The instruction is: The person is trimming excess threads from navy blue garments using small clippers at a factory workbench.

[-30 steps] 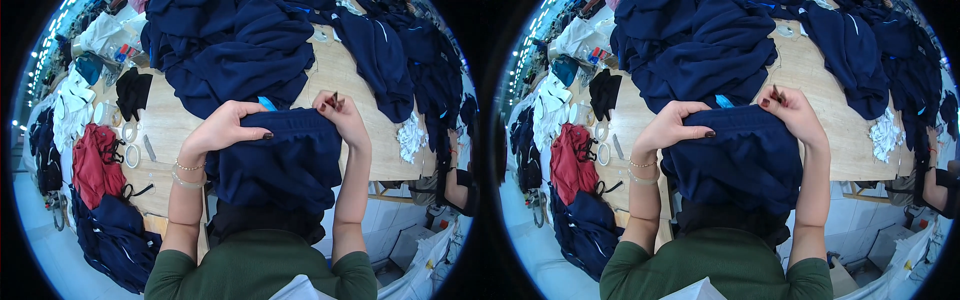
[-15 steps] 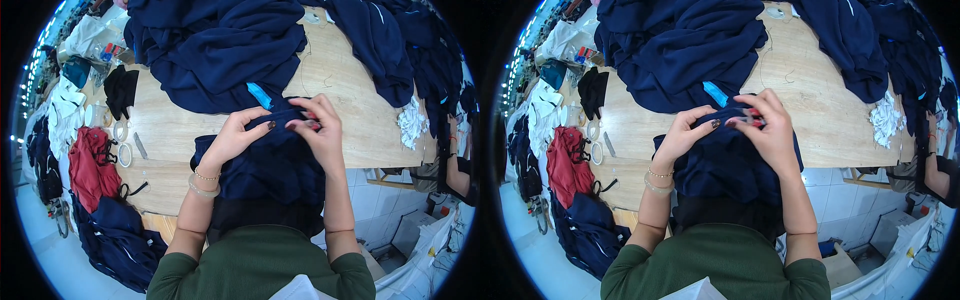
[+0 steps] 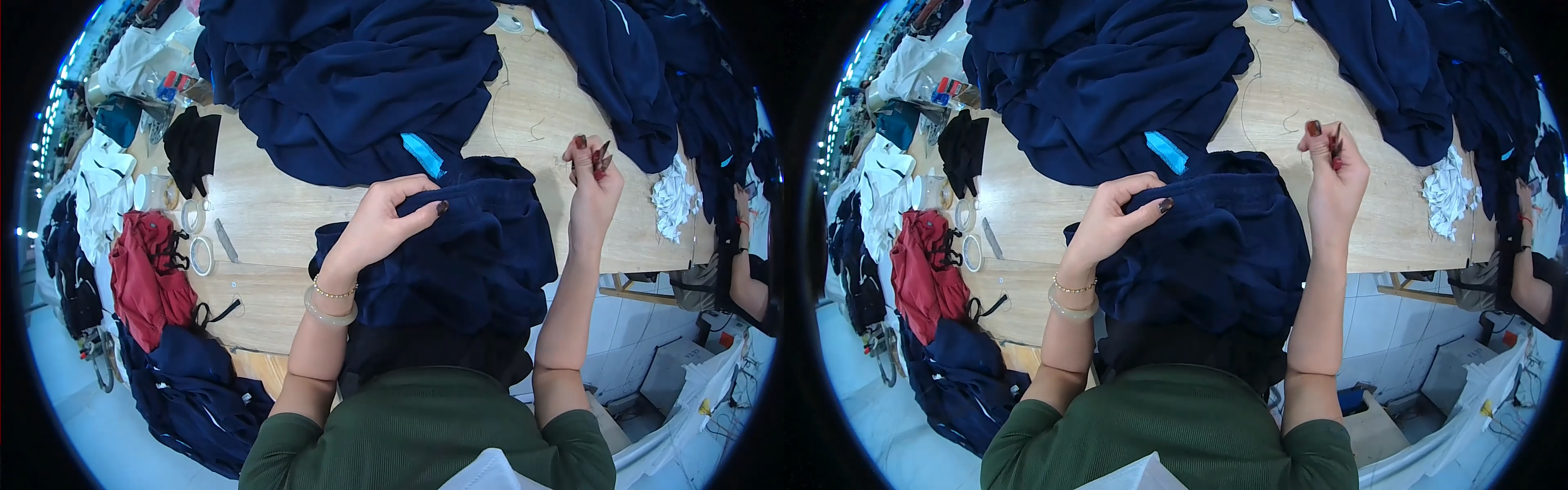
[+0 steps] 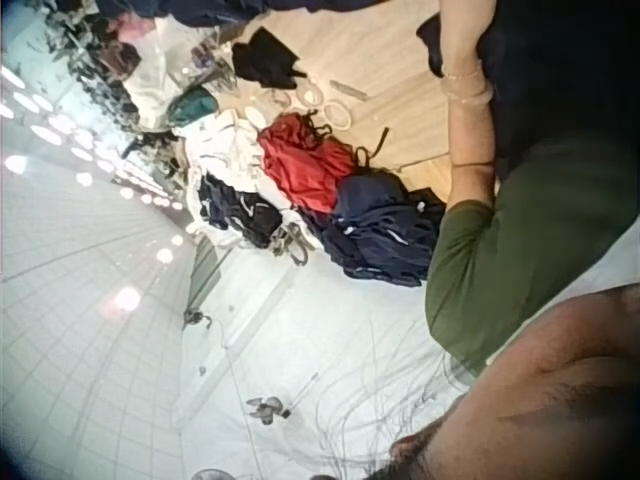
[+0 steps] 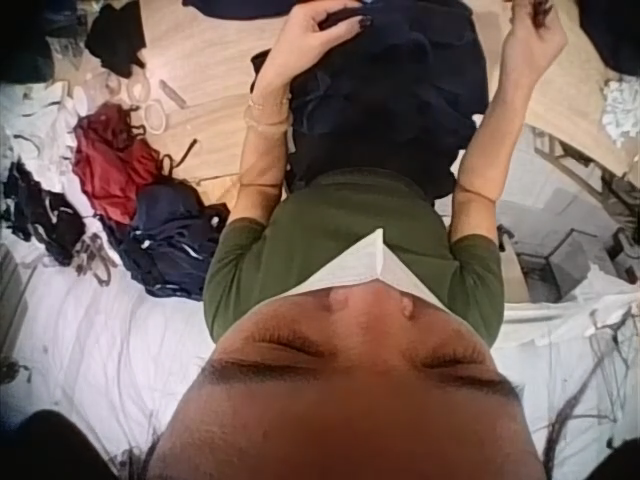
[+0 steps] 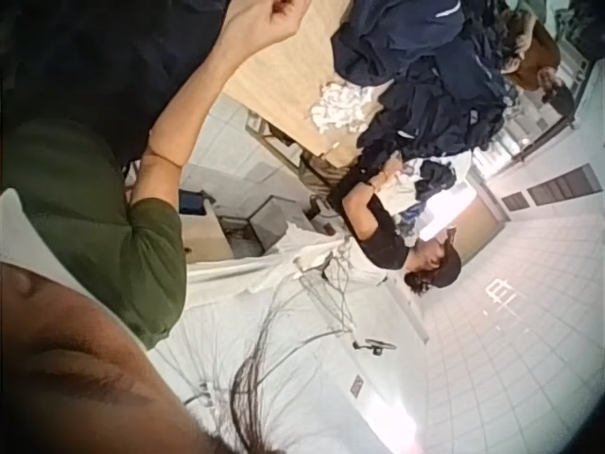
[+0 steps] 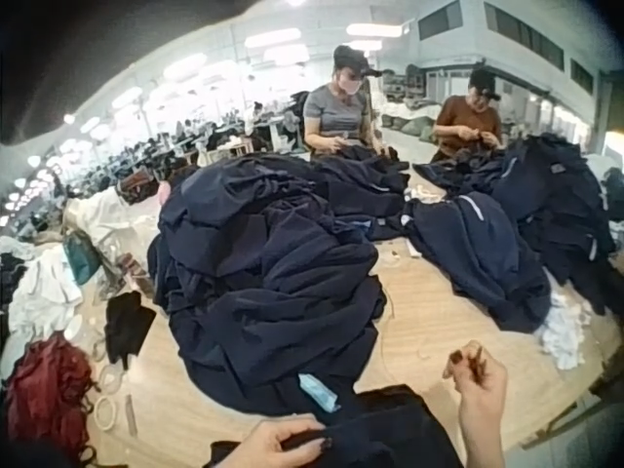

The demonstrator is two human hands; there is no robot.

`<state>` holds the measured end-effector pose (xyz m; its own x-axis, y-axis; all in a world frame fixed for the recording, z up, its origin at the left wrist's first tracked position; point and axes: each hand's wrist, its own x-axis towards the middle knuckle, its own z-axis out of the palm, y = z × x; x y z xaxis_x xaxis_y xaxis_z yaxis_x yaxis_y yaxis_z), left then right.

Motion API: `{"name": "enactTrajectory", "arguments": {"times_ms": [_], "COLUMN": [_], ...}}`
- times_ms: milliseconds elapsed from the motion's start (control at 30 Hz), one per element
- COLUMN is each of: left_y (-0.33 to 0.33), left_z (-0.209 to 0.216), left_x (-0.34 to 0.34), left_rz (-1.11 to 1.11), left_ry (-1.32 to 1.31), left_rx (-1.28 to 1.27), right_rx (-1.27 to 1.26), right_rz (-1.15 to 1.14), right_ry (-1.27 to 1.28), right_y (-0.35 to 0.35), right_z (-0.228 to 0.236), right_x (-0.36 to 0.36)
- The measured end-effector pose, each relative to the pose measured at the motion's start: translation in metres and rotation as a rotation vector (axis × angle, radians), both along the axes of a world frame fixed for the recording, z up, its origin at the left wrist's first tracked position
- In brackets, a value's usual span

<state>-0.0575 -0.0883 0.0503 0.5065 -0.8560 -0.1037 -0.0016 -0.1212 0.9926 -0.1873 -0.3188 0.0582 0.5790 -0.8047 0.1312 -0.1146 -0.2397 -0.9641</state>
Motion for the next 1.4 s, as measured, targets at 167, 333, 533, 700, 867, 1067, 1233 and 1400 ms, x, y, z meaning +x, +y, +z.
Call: {"name": "enactTrajectory", "arguments": {"times_ms": [167,333,533,700,867,1067,1233,1400], "left_y": [-0.003,-0.004,-0.004,-0.004,-0.006,-0.009,-0.010,-0.008], "left_z": [-0.003,0.000,-0.001,0.003,0.003,-0.008,-0.002,-0.003], "left_x": [0.000,0.000,0.000,0.000,-0.002,-0.001,-0.007,-0.008], "left_rz": [0.004,-0.004,0.025,0.035,0.094,0.139,0.156,0.164], "left_ry": [0.066,0.083,0.112,0.127,0.127,-0.030,-0.155,-0.181], "left_rx": [-0.013,0.012,-0.050,-0.020,-0.035,-0.122,-0.156,-0.171], "right_rx": [-0.257,-0.523,-0.485,-0.327,0.398,0.270,0.158,0.178], "right_rz": [0.483,0.548,0.331,0.031,0.300,0.420,0.390,0.380], "right_ry": [-0.034,-0.015,-0.020,0.242,0.041,0.223,0.234,0.244], "right_y": [0.049,0.054,0.022,0.004,0.032,0.079,0.086,0.088], "right_z": [0.009,0.000,0.001,0.003,0.016,0.031,0.022,0.022], "right_x": [0.015,0.021,0.025,0.013,-0.012,-0.020,-0.021,-0.019]}}
